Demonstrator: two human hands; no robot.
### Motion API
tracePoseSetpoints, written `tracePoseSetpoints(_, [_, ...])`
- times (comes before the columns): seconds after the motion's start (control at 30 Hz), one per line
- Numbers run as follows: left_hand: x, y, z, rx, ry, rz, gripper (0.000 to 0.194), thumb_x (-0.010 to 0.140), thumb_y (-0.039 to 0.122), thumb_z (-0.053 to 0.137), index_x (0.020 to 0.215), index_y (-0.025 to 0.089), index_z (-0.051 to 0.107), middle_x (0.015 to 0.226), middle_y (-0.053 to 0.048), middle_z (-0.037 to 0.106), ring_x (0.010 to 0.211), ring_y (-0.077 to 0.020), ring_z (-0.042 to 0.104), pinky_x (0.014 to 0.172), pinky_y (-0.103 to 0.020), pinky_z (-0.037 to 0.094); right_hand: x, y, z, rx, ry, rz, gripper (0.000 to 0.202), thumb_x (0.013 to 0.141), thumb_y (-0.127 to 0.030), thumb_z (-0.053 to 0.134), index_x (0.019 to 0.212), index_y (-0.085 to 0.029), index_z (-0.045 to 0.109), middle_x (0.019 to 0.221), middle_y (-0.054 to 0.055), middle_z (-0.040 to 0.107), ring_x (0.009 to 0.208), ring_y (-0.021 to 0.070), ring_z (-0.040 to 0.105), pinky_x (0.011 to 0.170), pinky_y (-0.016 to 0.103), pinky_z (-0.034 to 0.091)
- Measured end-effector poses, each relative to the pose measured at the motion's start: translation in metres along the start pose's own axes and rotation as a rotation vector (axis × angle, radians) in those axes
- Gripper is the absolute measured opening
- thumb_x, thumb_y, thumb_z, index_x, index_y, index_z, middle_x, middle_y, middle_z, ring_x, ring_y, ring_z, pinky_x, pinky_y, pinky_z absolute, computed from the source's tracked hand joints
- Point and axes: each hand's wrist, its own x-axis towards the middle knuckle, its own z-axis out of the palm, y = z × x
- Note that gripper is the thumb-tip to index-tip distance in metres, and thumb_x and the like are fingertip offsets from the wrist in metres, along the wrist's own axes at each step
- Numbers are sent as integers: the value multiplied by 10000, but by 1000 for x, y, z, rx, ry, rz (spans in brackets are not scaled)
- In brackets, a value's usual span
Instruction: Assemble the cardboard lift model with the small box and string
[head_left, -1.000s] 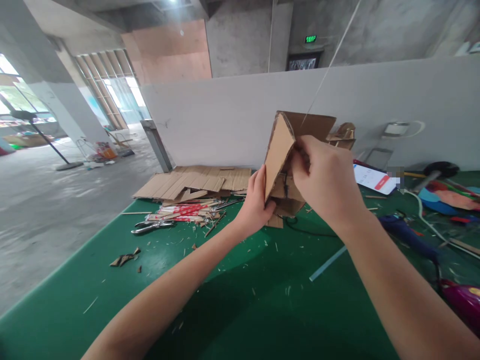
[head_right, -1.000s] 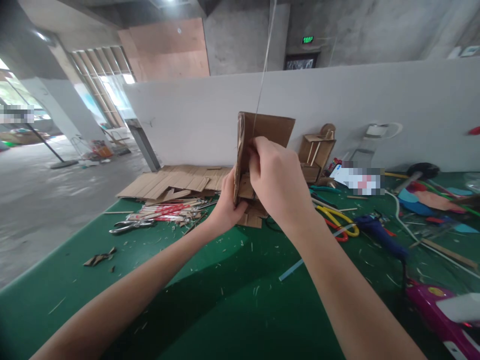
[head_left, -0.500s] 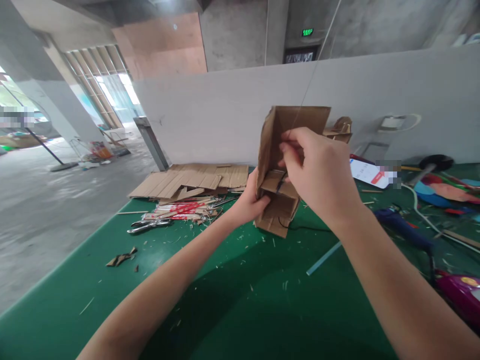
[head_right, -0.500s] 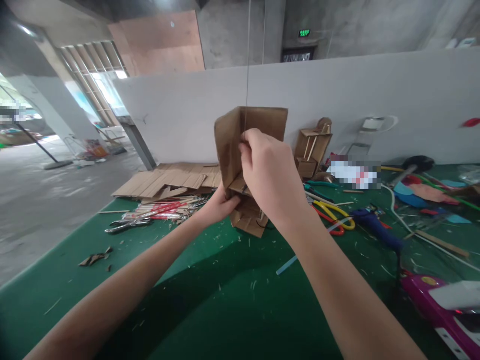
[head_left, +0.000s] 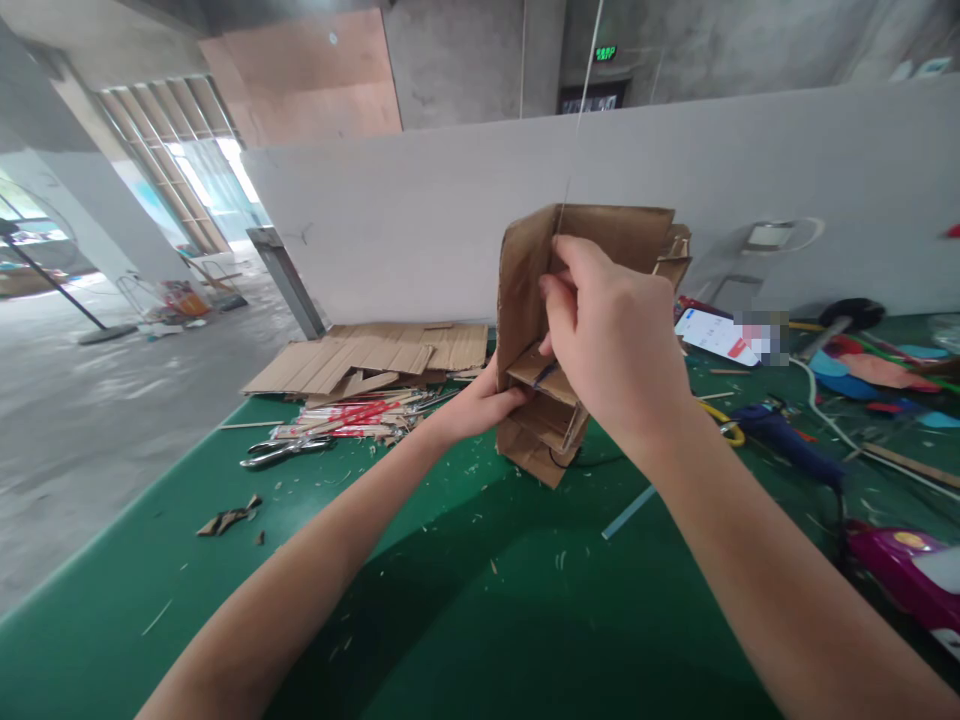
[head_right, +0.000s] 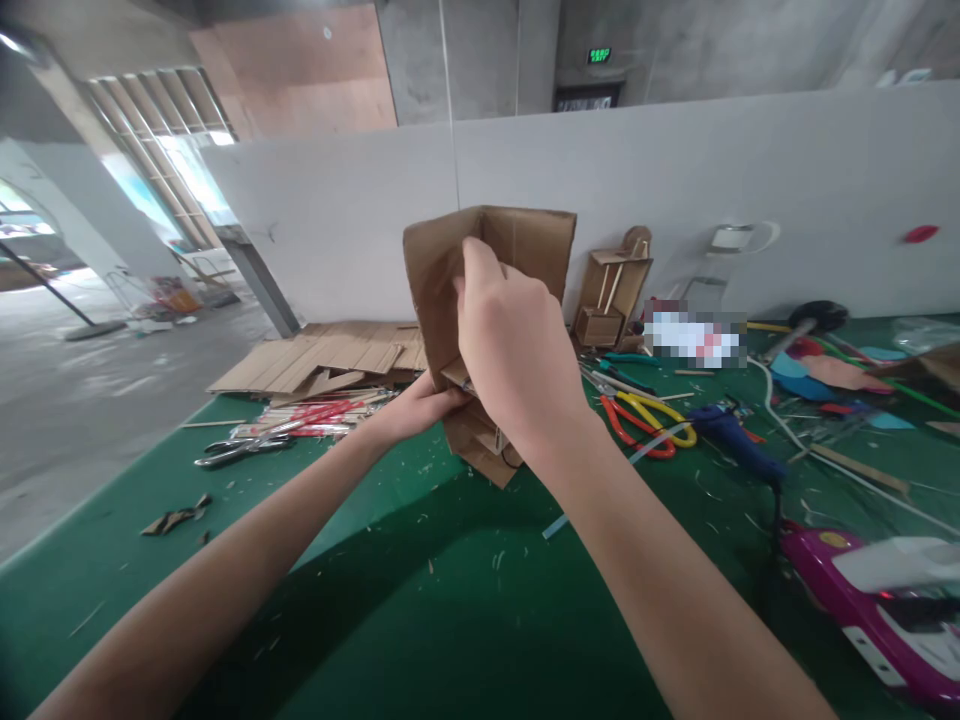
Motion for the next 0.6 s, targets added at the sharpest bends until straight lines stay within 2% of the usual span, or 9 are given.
tracePoseSetpoints(0.1, [-1,2,-2,-28,-83,-35,481,771,254,572,1249,205,549,1235,-76,616,1269,-322,466,1040,-479,437,0,-4,-2,22,-5,47,307,921,-229,409,1196,-219,544,697,29,641,752,211,673,746,358,523])
tracePoseSetpoints(0.23, [-2,3,-3,-38,-95,-58,492,771,273,596,1256,207,548,1229,-71,623,1219,-319,506,1017,-468,455,0,-8,-6,-41,-64,147,407,904,-214,412,1302,-162,480,707,58,645,707,241,673,784,442,515])
tracePoseSetpoints(0.33, [-2,3,-4,-61,-117,-67,479,778,283,598,1251,217,557,1218,-63,632,1198,-313,524,1009,-461,462,0,-7,-5,-89,-67,148,457,897,-215,405,1343,-129,444,714,76,652,666,253,665,773,483,512])
tracePoseSetpoints(0.5, [-1,4,-3,-92,-129,-74,471,771,291,602,1235,217,578,1221,-61,638,1185,-315,537,995,-464,473,-2,-2,-5,-23,44,66,381,917,-276,425,1294,-243,471,641,17,631,662,213,666,729,376,534])
tracePoseSetpoints(0.6, [-1,5,-3,-90,-107,-76,466,759,286,613,1221,226,591,1218,-58,643,1178,-316,545,990,-468,480,-2,0,-8,-23,64,54,378,923,-291,431,1298,-248,462,626,10,622,656,210,663,698,354,533])
